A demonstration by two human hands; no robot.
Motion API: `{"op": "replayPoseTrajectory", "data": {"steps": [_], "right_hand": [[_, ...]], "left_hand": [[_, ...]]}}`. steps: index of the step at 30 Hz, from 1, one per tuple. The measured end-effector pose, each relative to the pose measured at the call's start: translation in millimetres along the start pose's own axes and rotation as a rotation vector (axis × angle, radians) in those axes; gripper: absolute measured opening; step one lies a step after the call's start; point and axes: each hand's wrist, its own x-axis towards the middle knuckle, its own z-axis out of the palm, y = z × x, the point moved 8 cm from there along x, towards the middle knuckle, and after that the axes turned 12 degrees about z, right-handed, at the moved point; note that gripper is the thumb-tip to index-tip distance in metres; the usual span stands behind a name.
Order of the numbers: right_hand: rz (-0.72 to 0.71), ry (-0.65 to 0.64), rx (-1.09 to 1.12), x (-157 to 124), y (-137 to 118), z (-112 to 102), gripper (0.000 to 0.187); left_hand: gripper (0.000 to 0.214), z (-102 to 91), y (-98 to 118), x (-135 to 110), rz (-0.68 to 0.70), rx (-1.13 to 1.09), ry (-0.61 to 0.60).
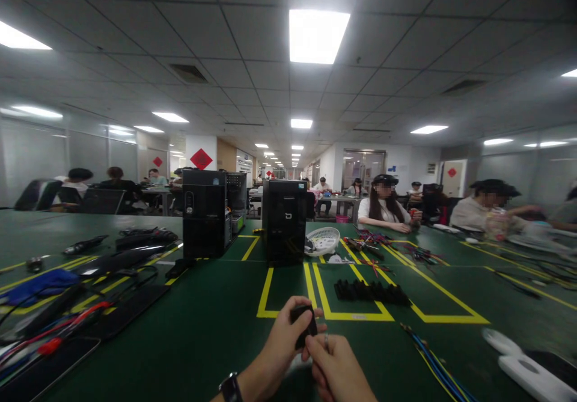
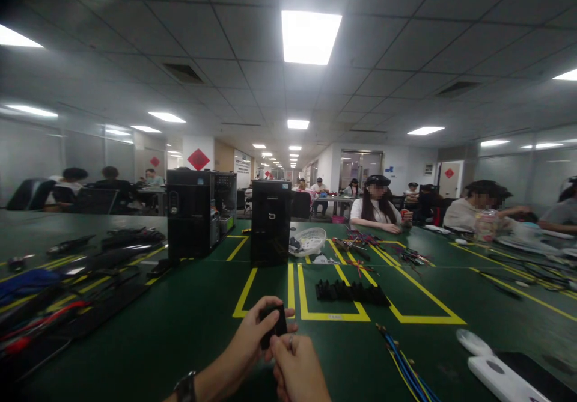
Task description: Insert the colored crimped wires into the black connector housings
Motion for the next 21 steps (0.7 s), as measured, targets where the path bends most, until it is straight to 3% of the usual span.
{"op": "replayPoseTrajectory", "data": {"steps": [10,15,18,21], "right_hand": [[-0.025,-0.036,-0.109,1.4,-9.2,6.7,0.064],[-0.038,-0.026,-0.182,12.3,1.7,6.7,0.07],[-0.068,-0.048,-0.138,26.5,13.7,4.4,0.066],[-0.085,-0.043,-0.044,37.6,18.6,-2.8,0.064]], "left_hand": [[0.032,-4.5,12.4,0.4,0.126,0.138,-0.086],[0.033,-6.7,19.7,1.9,0.159,0.145,-0.101],[0.044,-5.9,24.9,0.1,0.177,0.199,-0.064],[0.074,-5.6,24.4,3.6,0.159,0.195,-0.005]]}}
